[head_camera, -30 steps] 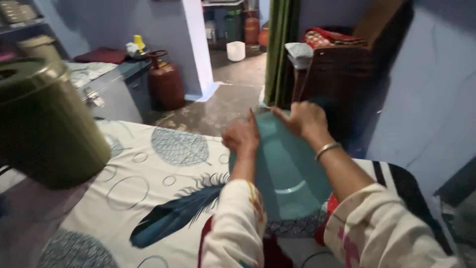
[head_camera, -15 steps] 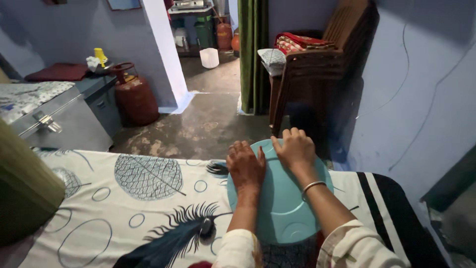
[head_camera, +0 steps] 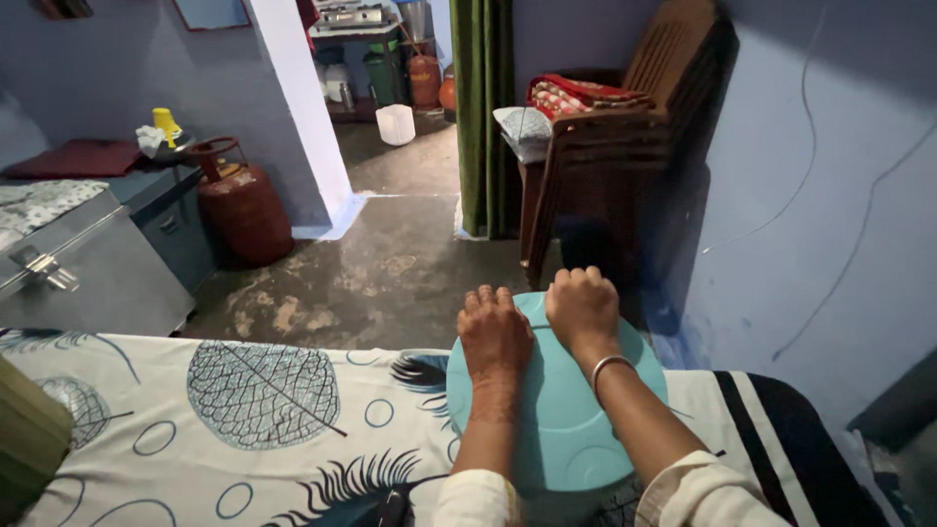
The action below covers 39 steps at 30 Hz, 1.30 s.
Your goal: The person picks up a plastic bottle and a bucket, then uses a red cloth to wipe the interior and exterior of the bucket and its lid.
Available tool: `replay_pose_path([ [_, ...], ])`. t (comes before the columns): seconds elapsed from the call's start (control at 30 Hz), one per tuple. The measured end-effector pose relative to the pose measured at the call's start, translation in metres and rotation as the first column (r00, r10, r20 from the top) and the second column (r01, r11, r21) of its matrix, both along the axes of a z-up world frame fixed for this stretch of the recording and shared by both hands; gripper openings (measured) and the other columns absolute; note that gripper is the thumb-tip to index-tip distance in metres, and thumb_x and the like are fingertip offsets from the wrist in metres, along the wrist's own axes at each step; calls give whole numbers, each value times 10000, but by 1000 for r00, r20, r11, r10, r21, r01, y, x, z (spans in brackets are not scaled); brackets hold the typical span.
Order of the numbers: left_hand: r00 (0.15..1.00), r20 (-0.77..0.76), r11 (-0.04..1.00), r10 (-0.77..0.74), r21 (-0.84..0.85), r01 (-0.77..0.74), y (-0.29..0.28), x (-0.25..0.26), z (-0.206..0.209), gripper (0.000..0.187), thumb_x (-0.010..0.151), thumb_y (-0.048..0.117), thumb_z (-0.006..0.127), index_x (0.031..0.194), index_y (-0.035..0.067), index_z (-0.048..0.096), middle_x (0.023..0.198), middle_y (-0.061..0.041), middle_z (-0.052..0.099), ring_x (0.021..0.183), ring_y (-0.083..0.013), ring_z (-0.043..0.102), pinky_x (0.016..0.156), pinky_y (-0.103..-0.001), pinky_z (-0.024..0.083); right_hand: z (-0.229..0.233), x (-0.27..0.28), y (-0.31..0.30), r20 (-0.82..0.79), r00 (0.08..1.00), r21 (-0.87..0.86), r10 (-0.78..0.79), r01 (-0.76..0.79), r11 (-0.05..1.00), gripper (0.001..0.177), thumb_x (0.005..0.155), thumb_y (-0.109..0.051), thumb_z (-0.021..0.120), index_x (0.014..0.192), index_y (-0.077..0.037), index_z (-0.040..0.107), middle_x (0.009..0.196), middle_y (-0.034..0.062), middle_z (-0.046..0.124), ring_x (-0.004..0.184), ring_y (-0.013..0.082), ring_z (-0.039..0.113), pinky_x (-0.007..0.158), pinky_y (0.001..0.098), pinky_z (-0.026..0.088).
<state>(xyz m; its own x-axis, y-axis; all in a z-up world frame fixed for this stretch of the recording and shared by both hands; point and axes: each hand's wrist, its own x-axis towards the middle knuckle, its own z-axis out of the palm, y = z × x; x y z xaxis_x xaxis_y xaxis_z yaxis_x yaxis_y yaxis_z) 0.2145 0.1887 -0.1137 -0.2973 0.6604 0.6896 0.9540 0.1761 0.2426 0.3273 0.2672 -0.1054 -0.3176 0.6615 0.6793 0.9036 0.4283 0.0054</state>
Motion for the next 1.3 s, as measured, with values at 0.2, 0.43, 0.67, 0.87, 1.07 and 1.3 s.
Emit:
replay_pose_path([
  [0.2,999,41,999,-19,27,18,-12,-4,-8,284,842,212,632,1071,54,692,1154,-124,660,1098,-310,600,877,-436,500,-4,0,-19,18,999,-31,41,-41,999,144,898,-208,627,840,-85,675,845,117,692,871,295,675,745,417,569],
  [0.43,998,59,997,-32,75,28,-20,6,-33,558,855,349,649,1277,-16,627,1300,-184,615,1231,-335,545,993,-441,440,-36,6,-53,-13,994,-108,109,-109,988,218,932,-235,568,978,-63,693,1128,171,667,1142,341,609,969,413,535],
  [0.67,997,78,998,-2,65,-4,-27,49,-55,489,928,327,591,1308,20,616,1405,-197,565,1340,-352,486,1086,-490,381,-48,40,-43,143,969,-343,200,-141,929,577,1007,-390,463,1519,-130,409,1629,169,293,1509,321,279,1194,500,260],
  [0.87,989,-38,990,-141,9,141,-31,103,-21,321,946,198,582,1214,40,662,1306,-151,633,1232,-307,567,897,-459,506,-49,97,-28,372,922,-482,107,93,871,735,947,-234,546,1612,-177,240,1706,74,165,1562,253,181,1209,514,240],
  [1.07,910,-249,933,-333,56,356,-53,169,-18,310,863,191,613,1143,78,686,1139,-112,655,1127,-278,612,776,-407,522,-34,165,-71,235,972,-593,32,117,796,683,936,-377,618,1536,-191,351,1644,50,300,1504,243,316,1172,525,336],
  [1.3,852,-77,848,-517,-179,499,-75,210,-102,182,926,153,583,1068,93,679,1137,-110,669,1073,-281,650,805,-421,548,-109,213,-90,237,965,-868,-112,262,422,362,884,-230,651,1223,-129,731,1269,134,724,1196,303,698,1029,411,532],
])
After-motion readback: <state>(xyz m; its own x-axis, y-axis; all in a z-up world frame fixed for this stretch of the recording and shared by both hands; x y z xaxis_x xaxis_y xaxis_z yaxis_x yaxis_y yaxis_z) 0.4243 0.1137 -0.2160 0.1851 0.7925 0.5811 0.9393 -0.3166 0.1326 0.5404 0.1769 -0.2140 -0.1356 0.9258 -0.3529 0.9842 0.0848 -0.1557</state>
